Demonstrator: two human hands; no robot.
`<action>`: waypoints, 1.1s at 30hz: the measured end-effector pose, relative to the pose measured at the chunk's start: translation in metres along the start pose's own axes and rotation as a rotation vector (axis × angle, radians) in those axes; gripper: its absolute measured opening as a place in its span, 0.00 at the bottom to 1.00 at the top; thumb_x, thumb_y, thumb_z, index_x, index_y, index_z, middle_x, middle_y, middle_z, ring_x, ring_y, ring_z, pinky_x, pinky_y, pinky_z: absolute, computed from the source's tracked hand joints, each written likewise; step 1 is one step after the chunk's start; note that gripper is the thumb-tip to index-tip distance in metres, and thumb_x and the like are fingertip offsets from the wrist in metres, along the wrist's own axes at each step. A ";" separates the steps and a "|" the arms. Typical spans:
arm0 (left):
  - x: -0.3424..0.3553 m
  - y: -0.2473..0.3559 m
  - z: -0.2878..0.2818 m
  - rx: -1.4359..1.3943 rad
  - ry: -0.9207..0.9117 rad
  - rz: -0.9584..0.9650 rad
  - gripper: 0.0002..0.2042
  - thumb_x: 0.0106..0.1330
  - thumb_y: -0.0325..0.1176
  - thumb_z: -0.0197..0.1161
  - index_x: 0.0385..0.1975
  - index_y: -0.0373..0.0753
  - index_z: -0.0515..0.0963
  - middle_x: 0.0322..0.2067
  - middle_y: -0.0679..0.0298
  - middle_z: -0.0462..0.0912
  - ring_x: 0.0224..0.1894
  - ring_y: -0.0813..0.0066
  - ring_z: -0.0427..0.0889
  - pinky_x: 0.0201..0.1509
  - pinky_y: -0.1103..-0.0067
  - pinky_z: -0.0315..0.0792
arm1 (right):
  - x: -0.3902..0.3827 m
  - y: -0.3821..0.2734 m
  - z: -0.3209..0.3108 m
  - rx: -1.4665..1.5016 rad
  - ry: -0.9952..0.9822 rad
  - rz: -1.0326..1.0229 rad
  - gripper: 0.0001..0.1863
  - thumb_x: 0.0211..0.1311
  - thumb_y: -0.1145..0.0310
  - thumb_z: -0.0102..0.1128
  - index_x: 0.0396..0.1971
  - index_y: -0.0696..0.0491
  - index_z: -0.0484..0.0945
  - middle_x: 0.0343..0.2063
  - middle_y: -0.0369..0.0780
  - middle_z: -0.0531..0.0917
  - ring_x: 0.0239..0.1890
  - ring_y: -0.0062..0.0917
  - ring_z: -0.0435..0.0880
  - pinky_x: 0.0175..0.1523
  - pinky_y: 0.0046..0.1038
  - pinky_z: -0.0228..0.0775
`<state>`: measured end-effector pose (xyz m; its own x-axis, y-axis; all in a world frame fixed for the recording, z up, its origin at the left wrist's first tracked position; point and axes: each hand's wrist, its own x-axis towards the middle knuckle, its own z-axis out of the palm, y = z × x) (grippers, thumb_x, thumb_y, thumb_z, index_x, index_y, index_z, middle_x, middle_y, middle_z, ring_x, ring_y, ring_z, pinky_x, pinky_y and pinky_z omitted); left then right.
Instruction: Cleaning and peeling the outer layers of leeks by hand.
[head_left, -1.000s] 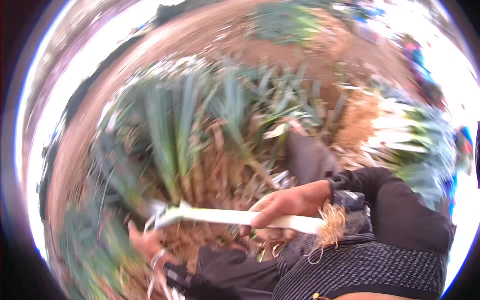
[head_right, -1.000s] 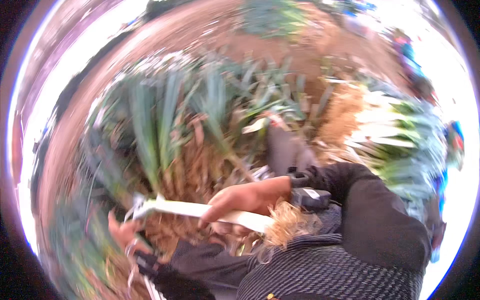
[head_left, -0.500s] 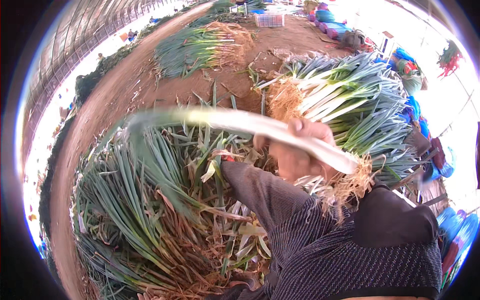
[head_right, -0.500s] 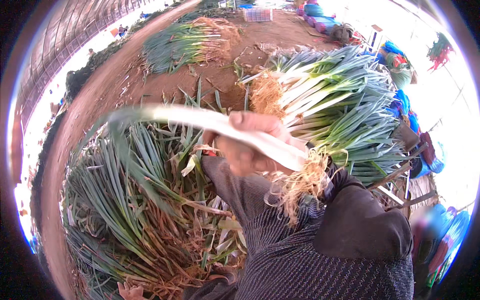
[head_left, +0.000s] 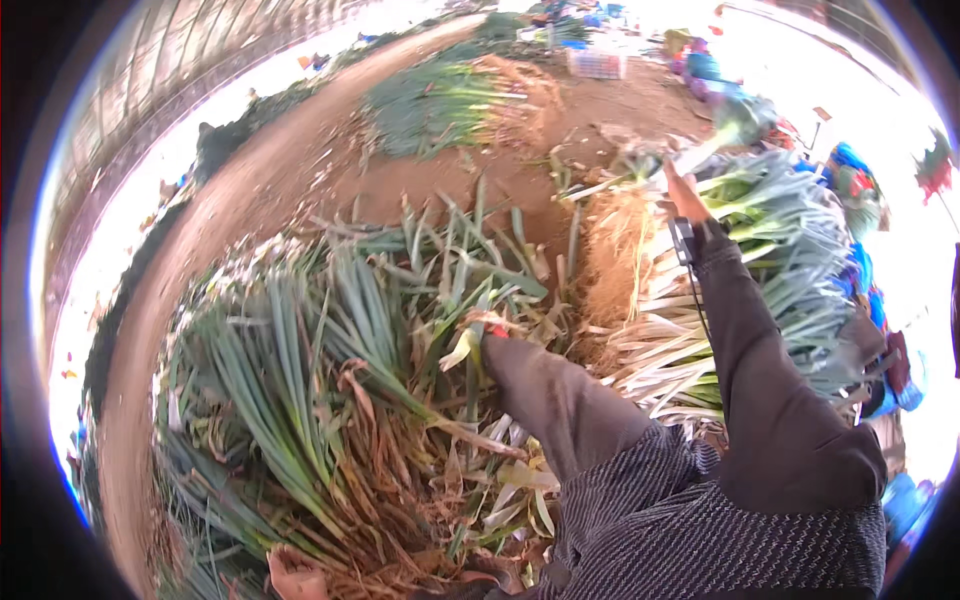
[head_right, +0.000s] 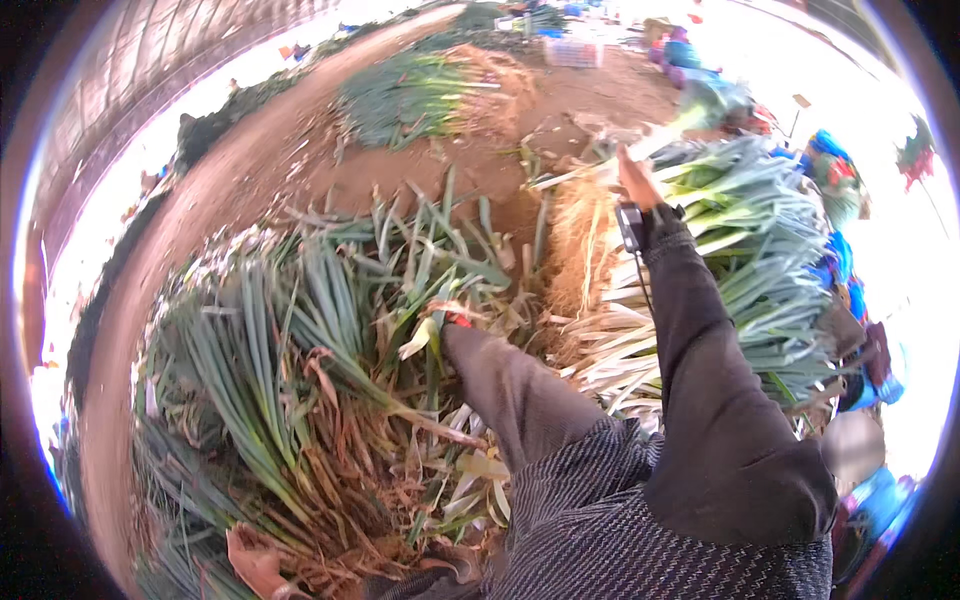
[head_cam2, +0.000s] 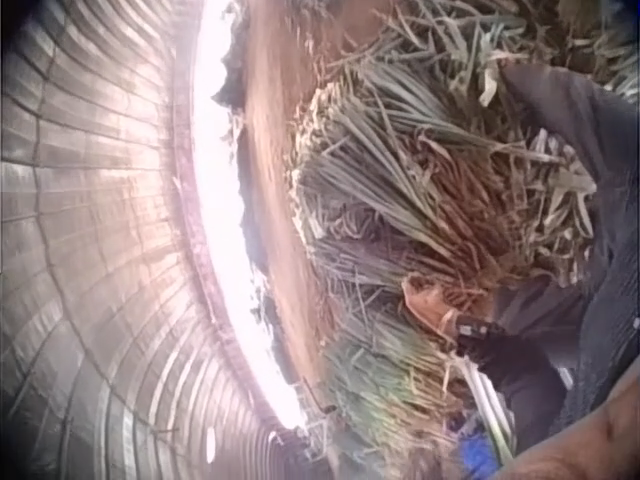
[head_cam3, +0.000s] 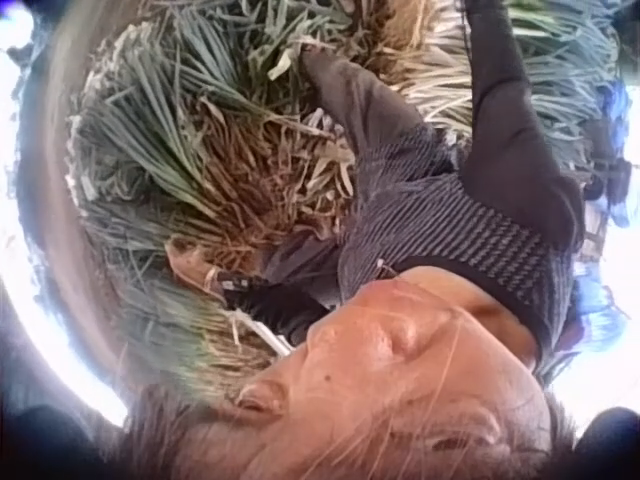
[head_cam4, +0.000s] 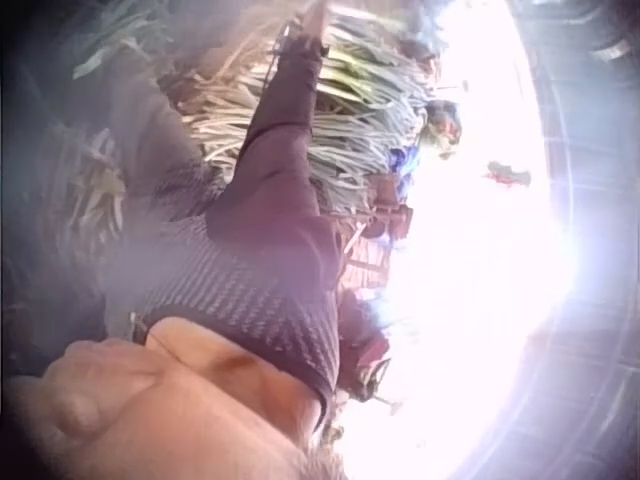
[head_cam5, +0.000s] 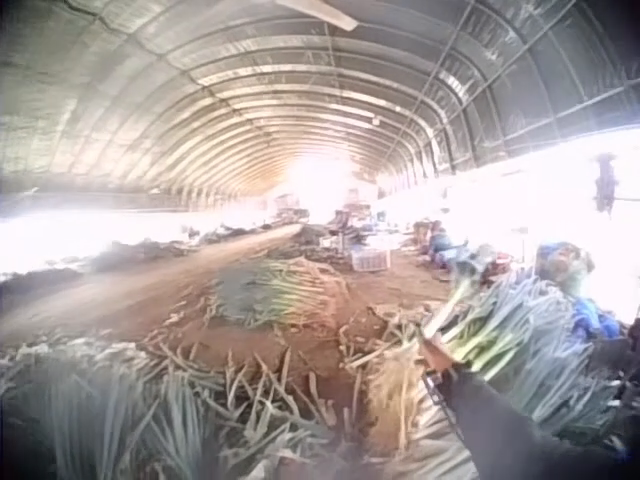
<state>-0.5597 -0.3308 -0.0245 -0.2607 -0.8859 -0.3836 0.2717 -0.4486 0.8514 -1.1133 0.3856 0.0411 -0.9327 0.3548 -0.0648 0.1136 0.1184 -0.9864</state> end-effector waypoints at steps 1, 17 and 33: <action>0.006 -0.004 0.007 -0.051 -0.236 -0.101 0.14 0.67 0.36 0.60 0.49 0.37 0.75 0.42 0.67 0.80 0.39 0.73 0.81 0.44 0.75 0.75 | 0.018 0.005 -0.009 -0.146 0.216 0.021 0.41 0.62 0.37 0.51 0.59 0.60 0.66 0.47 0.48 0.75 0.39 0.29 0.80 0.32 0.29 0.75; -0.073 0.002 0.073 -0.189 -0.080 -0.103 0.08 0.67 0.34 0.60 0.42 0.41 0.79 0.39 0.69 0.84 0.41 0.75 0.81 0.44 0.75 0.72 | -0.269 0.189 0.393 -0.488 -1.457 -0.423 0.24 0.50 0.57 0.64 0.39 0.62 0.78 0.30 0.48 0.80 0.35 0.33 0.79 0.40 0.33 0.70; -0.088 -0.004 0.091 -0.160 -0.162 -0.094 0.14 0.65 0.34 0.62 0.49 0.39 0.76 0.42 0.66 0.81 0.43 0.74 0.80 0.46 0.76 0.72 | -0.325 0.336 0.355 -0.641 -1.319 -0.142 0.20 0.51 0.59 0.62 0.40 0.58 0.80 0.40 0.53 0.83 0.44 0.46 0.81 0.51 0.38 0.72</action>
<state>-0.6218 -0.2409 0.0382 -0.4336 -0.8147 -0.3852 0.3790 -0.5526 0.7423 -0.8934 -0.0188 -0.3232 -0.5392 -0.7358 -0.4097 -0.2028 0.5856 -0.7848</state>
